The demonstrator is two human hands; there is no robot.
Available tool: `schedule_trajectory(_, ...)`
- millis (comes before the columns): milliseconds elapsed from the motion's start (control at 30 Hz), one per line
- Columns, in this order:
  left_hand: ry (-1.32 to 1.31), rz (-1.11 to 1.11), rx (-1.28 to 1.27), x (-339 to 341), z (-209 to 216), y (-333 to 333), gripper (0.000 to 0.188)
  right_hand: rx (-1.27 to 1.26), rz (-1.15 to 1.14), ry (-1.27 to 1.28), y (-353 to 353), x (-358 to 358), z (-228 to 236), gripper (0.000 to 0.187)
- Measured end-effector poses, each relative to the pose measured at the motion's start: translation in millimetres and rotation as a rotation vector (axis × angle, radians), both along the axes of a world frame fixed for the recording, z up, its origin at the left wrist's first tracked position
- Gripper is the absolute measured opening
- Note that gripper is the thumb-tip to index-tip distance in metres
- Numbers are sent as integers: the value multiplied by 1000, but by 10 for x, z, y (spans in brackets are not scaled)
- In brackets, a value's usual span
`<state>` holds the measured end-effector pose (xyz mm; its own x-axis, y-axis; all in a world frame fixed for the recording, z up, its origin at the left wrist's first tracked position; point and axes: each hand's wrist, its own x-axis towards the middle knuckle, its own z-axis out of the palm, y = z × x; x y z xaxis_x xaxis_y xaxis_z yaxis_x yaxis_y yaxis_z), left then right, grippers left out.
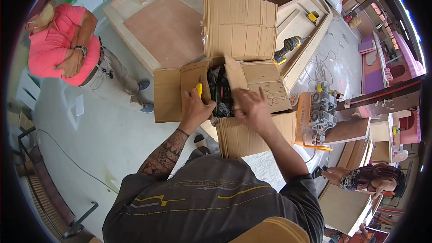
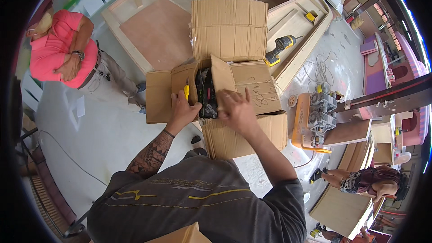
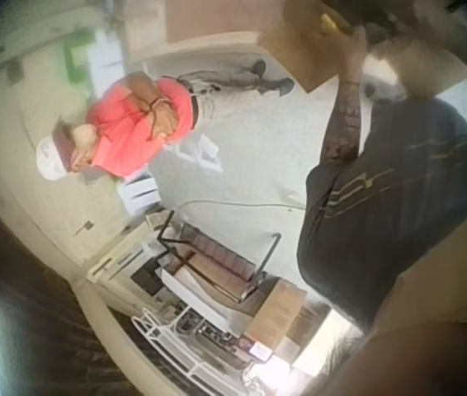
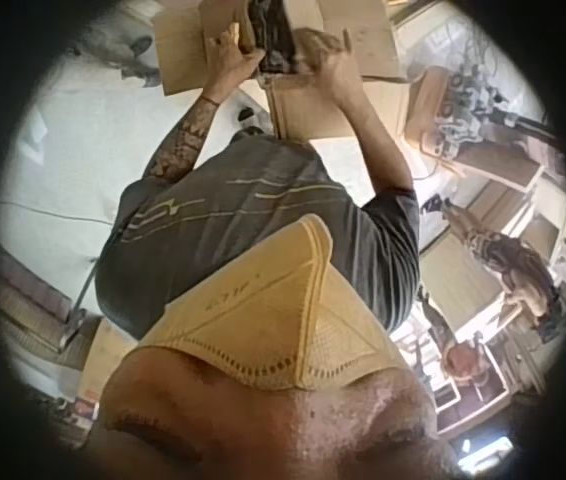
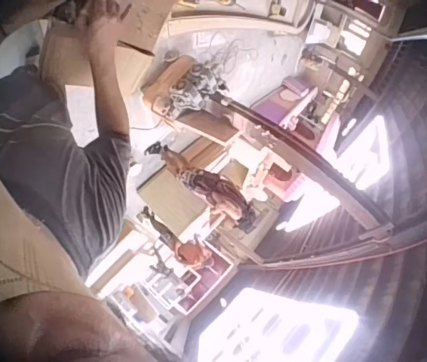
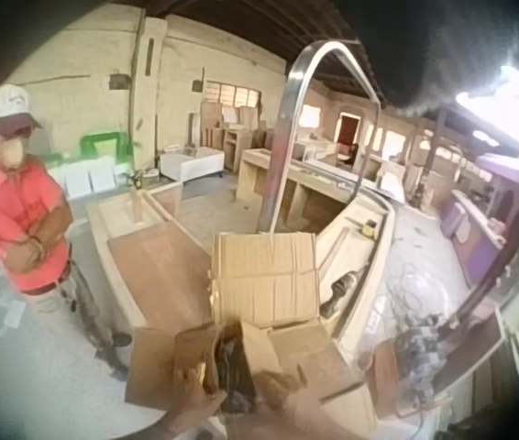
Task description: The person uses a utility knife to cut the tape and open a cardboard box, then removes multiple small packaged items from the box and places them on a nearby wooden surface before opening one of the individual packages.
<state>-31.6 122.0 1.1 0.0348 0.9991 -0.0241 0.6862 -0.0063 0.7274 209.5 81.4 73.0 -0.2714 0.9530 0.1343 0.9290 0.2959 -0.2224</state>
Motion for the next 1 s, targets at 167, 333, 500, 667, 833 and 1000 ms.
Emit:
schedule_trajectory(167,-11,6,3,-17,47,-16,70,434,-497,822,-87,883,413,28)
schedule_trajectory(333,36,24,-25,75,37,41,64,850,-530,1221,80,2071,465,24)
schedule_trajectory(500,54,33,-50,193,165,38,58,684,-587,1447,315,3144,-160,22)
schedule_trajectory(667,128,99,-18,175,90,-50,58,199,-716,1877,532,3251,-541,20)
schedule_trajectory(833,136,128,-4,207,66,-101,59,77,-814,2122,504,3768,-1478,27)
schedule_trajectory(1000,198,159,65,191,-60,-62,57,-160,-1023,2159,48,3950,-2494,23)
